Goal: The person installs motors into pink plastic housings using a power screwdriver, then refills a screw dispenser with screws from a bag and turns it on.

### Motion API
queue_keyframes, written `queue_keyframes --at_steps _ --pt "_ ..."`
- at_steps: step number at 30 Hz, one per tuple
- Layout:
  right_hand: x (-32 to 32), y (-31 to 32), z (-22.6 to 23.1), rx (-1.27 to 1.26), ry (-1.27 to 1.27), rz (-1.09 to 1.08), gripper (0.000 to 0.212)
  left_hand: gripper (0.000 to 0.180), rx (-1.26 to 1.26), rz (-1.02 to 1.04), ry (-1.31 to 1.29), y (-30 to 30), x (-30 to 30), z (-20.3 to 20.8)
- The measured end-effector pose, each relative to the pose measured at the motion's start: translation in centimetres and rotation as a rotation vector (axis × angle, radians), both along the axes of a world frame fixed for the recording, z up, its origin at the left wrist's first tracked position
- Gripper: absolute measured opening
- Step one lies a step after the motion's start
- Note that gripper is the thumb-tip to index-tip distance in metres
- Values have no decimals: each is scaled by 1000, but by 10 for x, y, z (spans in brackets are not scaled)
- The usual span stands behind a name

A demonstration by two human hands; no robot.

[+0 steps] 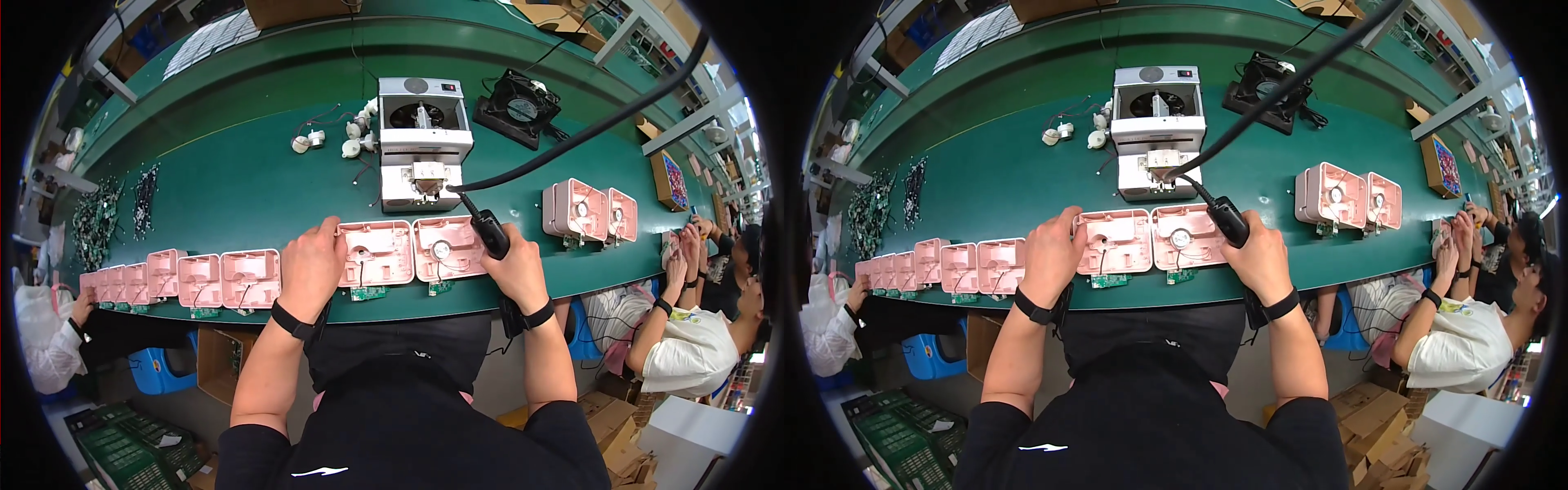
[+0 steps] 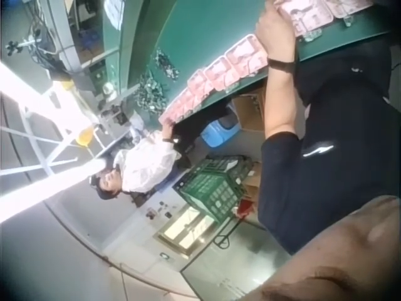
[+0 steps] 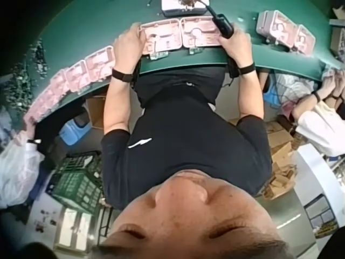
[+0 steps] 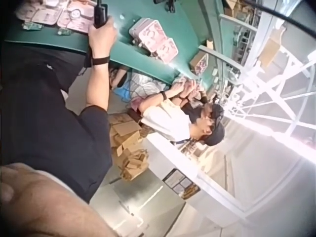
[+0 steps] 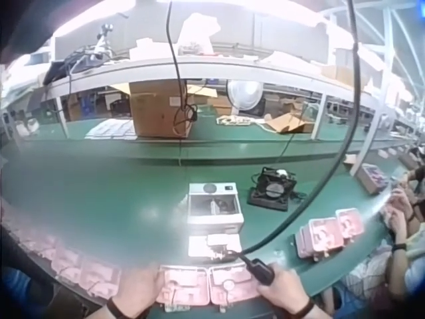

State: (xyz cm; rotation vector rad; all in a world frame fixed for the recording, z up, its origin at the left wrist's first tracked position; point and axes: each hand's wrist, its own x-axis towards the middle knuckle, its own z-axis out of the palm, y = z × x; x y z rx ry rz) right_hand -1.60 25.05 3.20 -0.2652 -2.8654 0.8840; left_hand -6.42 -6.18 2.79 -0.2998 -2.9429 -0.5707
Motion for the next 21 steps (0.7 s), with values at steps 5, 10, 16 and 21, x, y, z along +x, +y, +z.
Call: queue_keyframes --at_steps 5,10,16,21 --pt "-1 1 16 -17 57 -11 30 28 81 15 -31 -3 3 0" --pt "-9 -17 86 -400 147 -88 25 30 321 36 -109 -9 7 -4" --pt "-48 -56 123 -985 544 236 16 31 218 15 23 -27 -37 10" --pt "-82 -79 126 -1015 680 319 14 32 97 -216 88 -13 -95 10"
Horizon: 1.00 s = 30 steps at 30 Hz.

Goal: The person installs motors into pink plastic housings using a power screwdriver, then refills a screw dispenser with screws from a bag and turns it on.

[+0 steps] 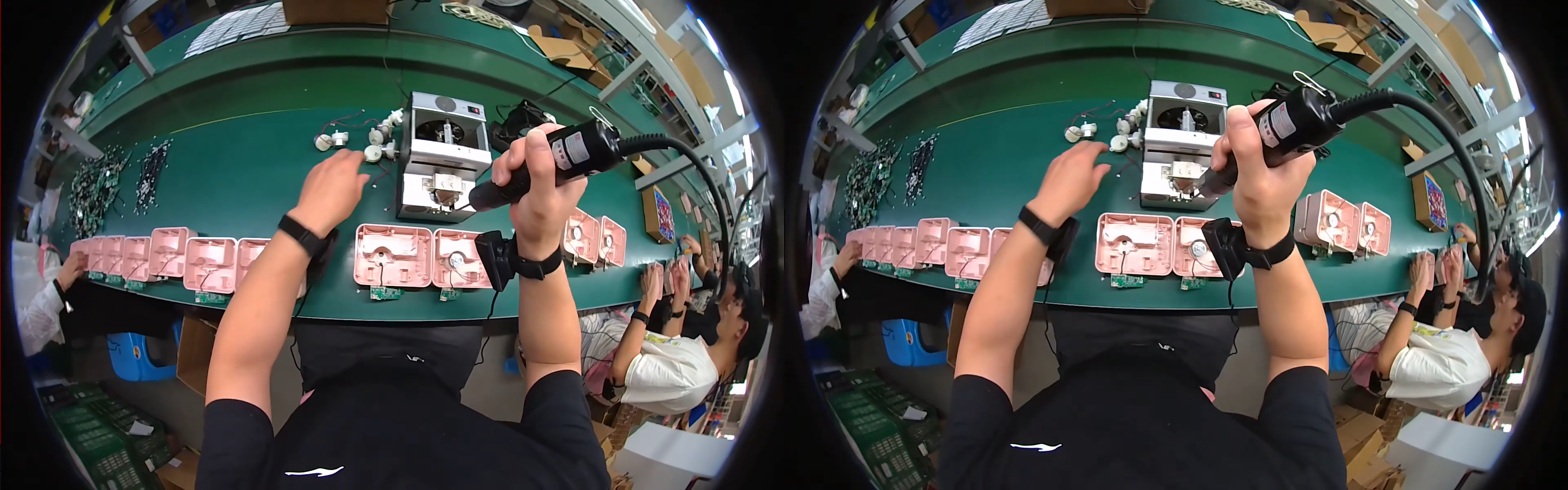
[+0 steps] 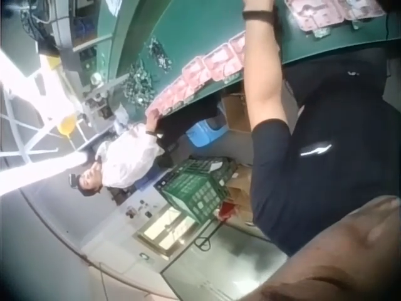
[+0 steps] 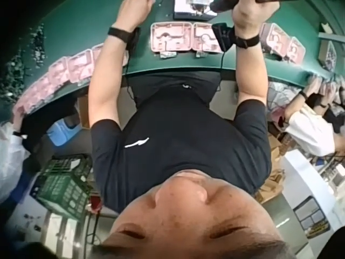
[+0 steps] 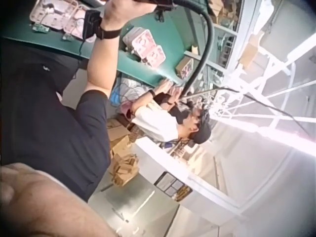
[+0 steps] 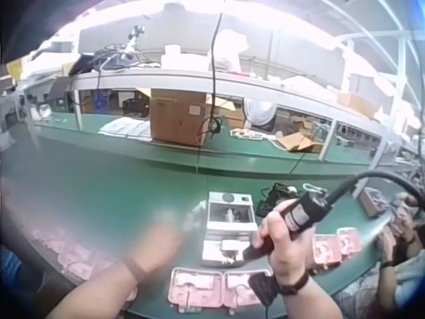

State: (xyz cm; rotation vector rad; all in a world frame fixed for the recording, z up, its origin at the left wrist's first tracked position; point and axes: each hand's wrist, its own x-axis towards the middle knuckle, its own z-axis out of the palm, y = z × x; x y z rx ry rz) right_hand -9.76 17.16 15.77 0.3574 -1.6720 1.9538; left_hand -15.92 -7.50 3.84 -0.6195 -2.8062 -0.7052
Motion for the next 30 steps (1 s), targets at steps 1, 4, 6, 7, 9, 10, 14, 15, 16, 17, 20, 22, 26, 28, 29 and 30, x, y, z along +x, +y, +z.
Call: queue_keyframes --at_steps 1,4,6,7,9,10,14,15,16,17,20,22,26,28,29,30 --pt "-3 -3 -1 0 2 14 14 32 0 14 2 2 -4 -4" --pt "-6 -5 -6 18 28 -15 13 38 2 15 71 15 -12 -19" --pt "-16 -8 -17 22 10 -25 12 40 -10 2 81 21 -15 -27" --pt "-22 -11 -19 27 -5 -34 12 42 -21 -10 93 24 -17 -29" --pt "-23 -12 -20 31 -21 -48 11 44 -32 -27 104 27 -19 -35" --pt "-20 -11 -20 11 -44 -26 11 43 -53 -36 90 27 -19 -40" --pt "-4 -8 -16 -26 -73 38 10 38 -100 -14 27 27 -24 -38" --pt "4 -5 -16 -25 -66 49 10 35 -106 16 -17 29 -23 -33" --pt "12 -4 -16 -23 -58 60 10 32 -112 46 -61 30 -22 -32" --pt "19 -5 -15 -25 -60 59 10 32 -114 44 -62 29 -21 -31" --pt "37 -4 -11 -60 -31 118 15 34 -147 87 -138 24 -19 -29" --pt "50 -2 -9 -63 -25 129 18 34 -126 86 -124 19 -16 -27" --pt "74 4 -1 -60 10 168 28 31 107 86 -88 1 3 -5" --pt "86 10 3 -36 58 181 36 28 301 66 -85 -4 21 14" --pt "92 11 4 -42 55 176 36 27 561 80 -224 -7 35 21" --pt "97 12 7 -44 35 174 38 26 822 97 -362 -11 47 27"
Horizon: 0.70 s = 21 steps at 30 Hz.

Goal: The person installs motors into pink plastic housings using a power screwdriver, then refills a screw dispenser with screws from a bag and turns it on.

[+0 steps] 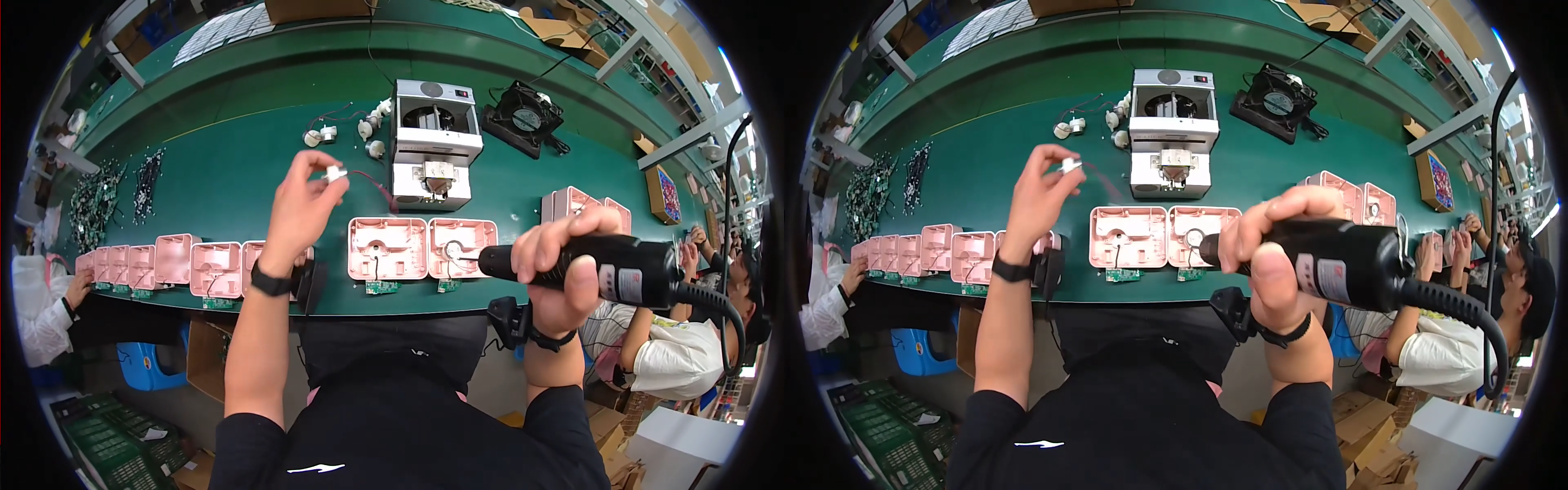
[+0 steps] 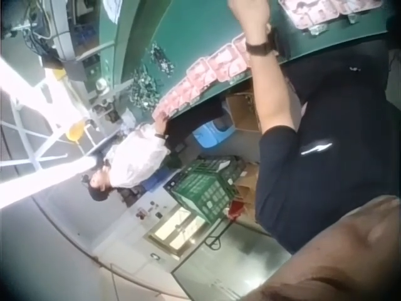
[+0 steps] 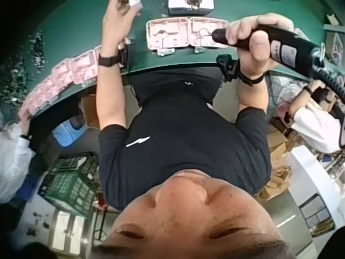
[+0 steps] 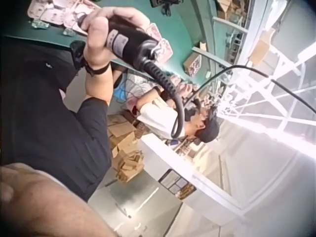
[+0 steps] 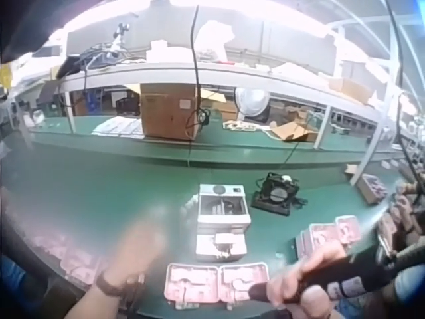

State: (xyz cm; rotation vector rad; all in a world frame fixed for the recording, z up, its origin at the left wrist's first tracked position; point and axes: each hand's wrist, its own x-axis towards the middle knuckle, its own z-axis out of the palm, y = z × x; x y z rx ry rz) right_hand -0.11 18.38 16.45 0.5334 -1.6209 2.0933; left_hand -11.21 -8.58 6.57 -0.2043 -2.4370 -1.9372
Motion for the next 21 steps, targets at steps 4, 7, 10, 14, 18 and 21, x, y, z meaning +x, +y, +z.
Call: queue_keyframes --at_steps 4,7,10,14,18,21 --pt "11 -2 0 -6 -53 9 43 24 339 8 -259 -9 38 5" --pt "14 -6 -4 -15 -72 37 45 24 434 -57 -375 -14 64 10" --pt "18 -10 -5 -11 -88 68 47 24 469 -149 -443 -18 80 2" --pt "26 -12 -1 -120 -213 165 56 25 491 -235 -516 -13 101 -2" --pt "26 -12 -5 -106 -251 154 56 24 390 -221 -430 -3 105 -8" --pt "22 -14 -11 -54 -207 115 51 23 -17 -289 -39 1 101 -11"
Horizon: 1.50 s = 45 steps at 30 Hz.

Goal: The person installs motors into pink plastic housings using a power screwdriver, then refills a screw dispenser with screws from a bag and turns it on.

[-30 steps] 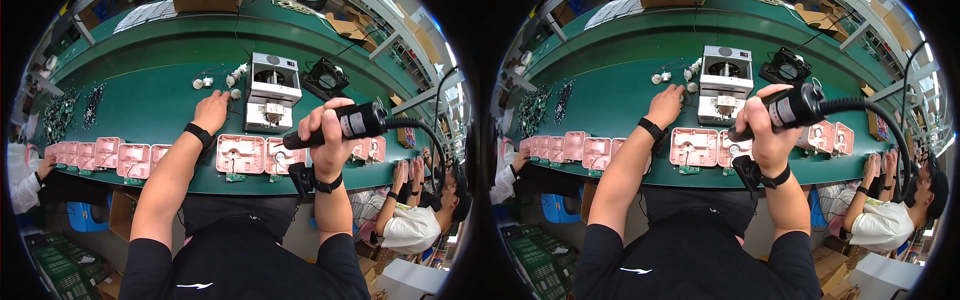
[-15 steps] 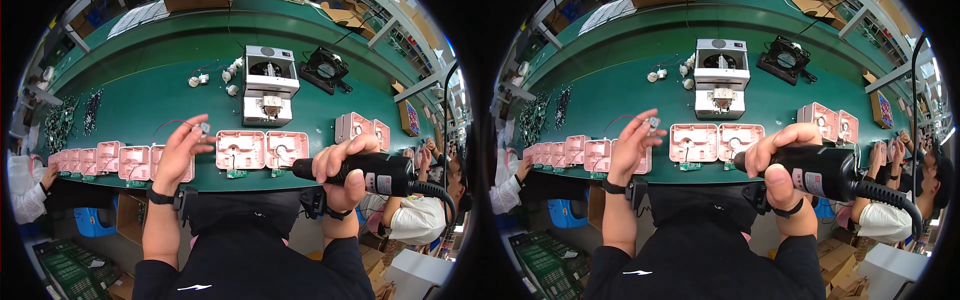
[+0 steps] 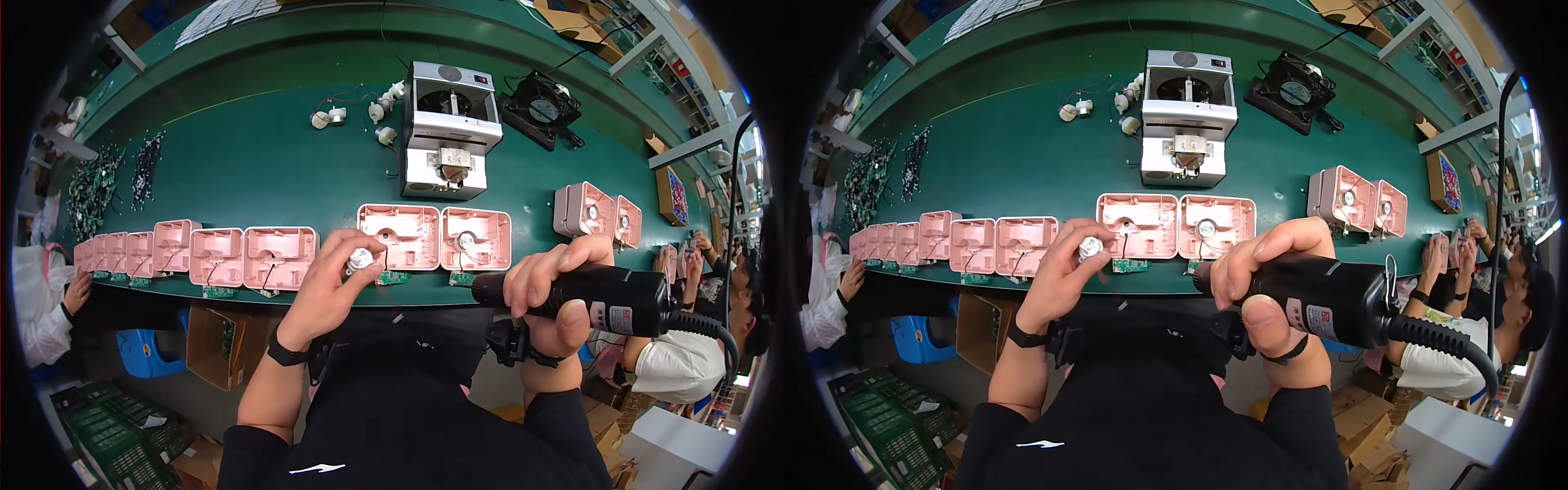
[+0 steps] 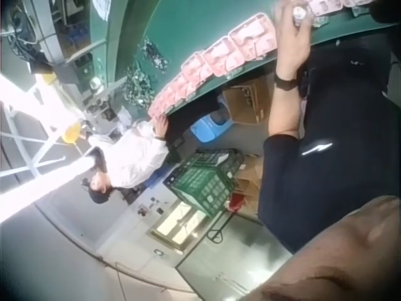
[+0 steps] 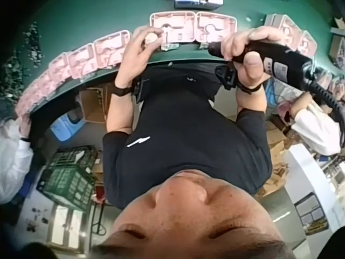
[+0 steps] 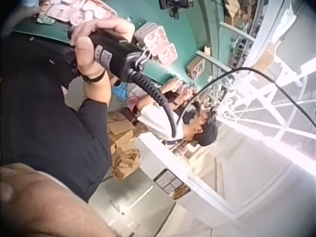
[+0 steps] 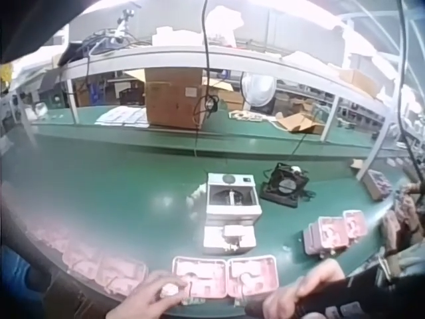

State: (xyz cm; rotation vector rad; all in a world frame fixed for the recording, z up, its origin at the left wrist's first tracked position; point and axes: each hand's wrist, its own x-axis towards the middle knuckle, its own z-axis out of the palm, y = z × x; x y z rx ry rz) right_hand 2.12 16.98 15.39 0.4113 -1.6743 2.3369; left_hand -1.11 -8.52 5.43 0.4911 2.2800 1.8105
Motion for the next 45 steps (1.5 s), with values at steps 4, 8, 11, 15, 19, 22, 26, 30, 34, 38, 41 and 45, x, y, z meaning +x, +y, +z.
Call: queue_keyframes --at_steps 4,8,11,15,19,22,26,30,34,38,41,45 --pt "-2 -1 -2 28 12 -27 49 26 -273 26 106 6 -6 16" --pt "-2 1 -6 23 2 -29 49 31 -254 -6 4 11 -17 4" --pt "-2 2 -7 21 -7 -27 49 36 -343 -4 403 17 -24 -15" --pt "-2 4 -5 24 -18 -31 49 35 -504 12 471 26 -28 -21" --pt "-1 5 -6 21 -24 -38 50 39 -540 5 550 23 -30 -28" --pt "-2 4 -6 28 -35 -35 50 41 -531 40 539 24 -31 -27" --pt "-8 -7 -9 17 -12 -13 48 41 -476 96 497 24 -30 -35" --pt "-24 -25 -18 2 25 28 46 39 -435 165 467 23 -29 -40" --pt "-46 -42 -37 -45 70 76 41 36 -413 173 385 27 -31 -37" --pt "-59 -58 -54 42 53 40 37 38 -408 170 339 25 -31 -38" --pt "-65 -63 -64 122 78 21 33 40 -398 169 341 23 -31 -40" --pt "-72 -69 -78 121 71 34 32 43 -376 162 352 21 -31 -43"
